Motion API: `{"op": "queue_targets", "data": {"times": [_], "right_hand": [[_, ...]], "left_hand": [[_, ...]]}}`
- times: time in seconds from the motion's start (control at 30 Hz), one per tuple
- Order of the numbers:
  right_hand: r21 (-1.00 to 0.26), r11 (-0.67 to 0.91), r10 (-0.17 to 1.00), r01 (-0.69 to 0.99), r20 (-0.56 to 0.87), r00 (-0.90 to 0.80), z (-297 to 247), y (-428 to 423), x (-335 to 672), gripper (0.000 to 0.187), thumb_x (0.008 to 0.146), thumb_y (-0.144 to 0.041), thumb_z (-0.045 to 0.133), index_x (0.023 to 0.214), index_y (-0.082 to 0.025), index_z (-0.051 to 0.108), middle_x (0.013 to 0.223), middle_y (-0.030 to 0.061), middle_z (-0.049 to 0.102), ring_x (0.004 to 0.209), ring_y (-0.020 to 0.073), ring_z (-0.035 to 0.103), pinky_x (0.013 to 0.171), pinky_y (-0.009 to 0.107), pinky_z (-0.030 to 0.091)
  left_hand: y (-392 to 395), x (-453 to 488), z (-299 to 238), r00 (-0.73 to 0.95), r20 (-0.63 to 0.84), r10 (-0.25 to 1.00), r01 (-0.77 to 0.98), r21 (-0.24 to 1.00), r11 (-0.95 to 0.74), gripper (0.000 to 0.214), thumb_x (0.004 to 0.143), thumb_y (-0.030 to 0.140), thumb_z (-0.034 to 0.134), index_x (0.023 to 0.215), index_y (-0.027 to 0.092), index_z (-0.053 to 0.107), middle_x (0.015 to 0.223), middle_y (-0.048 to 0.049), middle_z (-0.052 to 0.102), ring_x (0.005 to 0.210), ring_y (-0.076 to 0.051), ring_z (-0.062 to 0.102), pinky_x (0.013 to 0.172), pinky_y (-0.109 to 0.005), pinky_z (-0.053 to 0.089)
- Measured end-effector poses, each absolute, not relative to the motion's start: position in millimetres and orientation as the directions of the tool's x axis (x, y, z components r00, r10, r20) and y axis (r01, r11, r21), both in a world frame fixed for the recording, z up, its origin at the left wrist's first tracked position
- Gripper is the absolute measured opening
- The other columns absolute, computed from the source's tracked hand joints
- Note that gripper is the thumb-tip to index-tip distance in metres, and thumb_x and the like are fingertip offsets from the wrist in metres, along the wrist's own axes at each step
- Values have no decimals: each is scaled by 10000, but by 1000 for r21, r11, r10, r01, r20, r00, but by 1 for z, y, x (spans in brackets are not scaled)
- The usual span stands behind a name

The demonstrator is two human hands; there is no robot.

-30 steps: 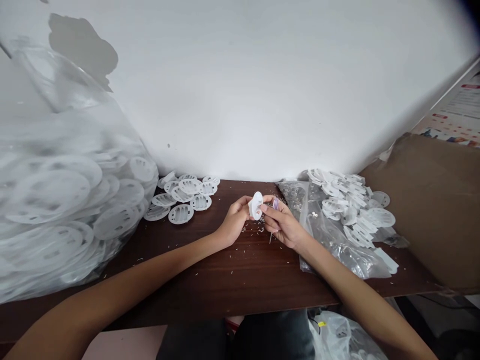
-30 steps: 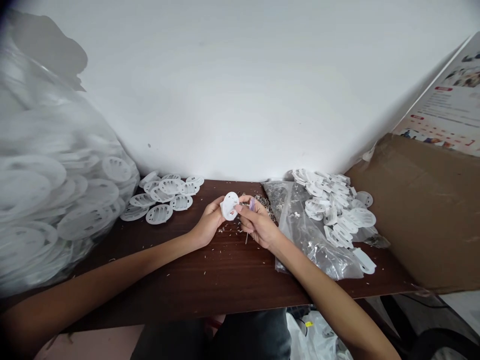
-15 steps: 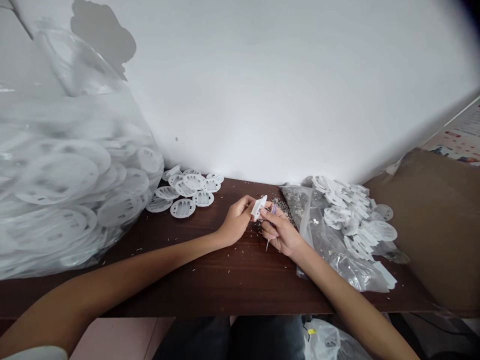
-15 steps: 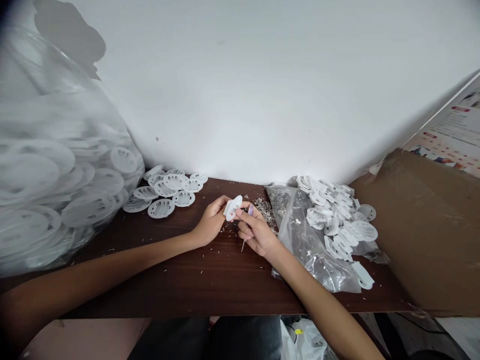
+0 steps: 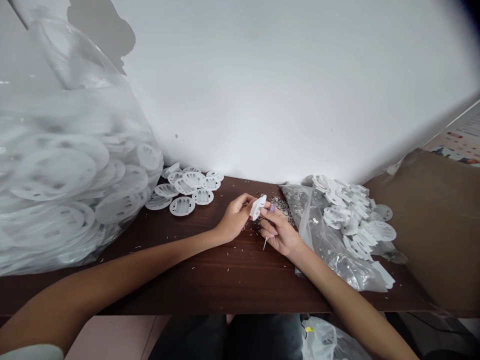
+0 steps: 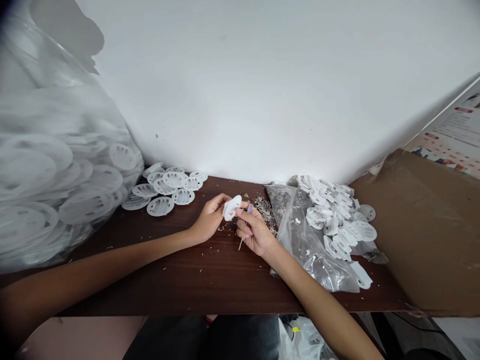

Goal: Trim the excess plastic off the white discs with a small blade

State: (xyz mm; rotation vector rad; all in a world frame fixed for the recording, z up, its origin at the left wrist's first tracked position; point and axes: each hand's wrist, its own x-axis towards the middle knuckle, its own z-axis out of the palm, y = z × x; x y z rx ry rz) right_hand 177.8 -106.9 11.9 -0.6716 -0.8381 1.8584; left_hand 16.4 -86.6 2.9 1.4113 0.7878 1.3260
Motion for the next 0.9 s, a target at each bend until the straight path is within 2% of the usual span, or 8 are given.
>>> {"op": "queue_targets", "data": {"times": [0.27, 0.47, 0.6, 0.9], "right_hand": [[-696, -417, 881, -585, -152, -448, 16, -110, 176, 228, 802, -170, 783, 907, -194, 582, 735, -59, 584, 433, 9, 159, 371, 115, 299], [-687, -431, 874, -585, -156, -460, 17, -111, 176, 240, 835, -164, 773, 956, -206, 570, 747, -71, 609, 407, -3, 193, 366, 105, 299], [-676, -427, 880, -601, -158, -448, 17, -111, 175, 264, 824, -141, 790, 951, -205, 567, 711, -87, 601, 390, -8, 171, 352, 106, 278], [-701, -352, 905, -620, -87, -416, 13, -113, 170, 224, 866, -164, 759, 1013, -195, 594, 736, -65, 631, 382, -19, 173, 349, 83, 275]], "left_hand": [[-88, 15, 6, 302, 312, 901, -216, 943, -254, 312, 958, 494, 637, 960, 182, 626, 816, -7, 642, 664, -111, 535, 632, -243, 436], [-88, 17, 6, 304, 278, 911, -216, 952, -218, 302, 985, 484, 591, 949, 184, 596, 853, 0, 629, 639, -95, 510, 615, -238, 432], [-87, 17, 5, 299, 274, 914, -193, 956, -223, 268, 1005, 459, 559, 954, 196, 572, 781, 27, 564, 640, -100, 492, 623, -238, 423], [-90, 17, 5, 294, 273, 916, -190, 956, -224, 194, 998, 387, 566, 938, 202, 553, 777, 40, 516, 644, -96, 462, 647, -241, 411]]}}
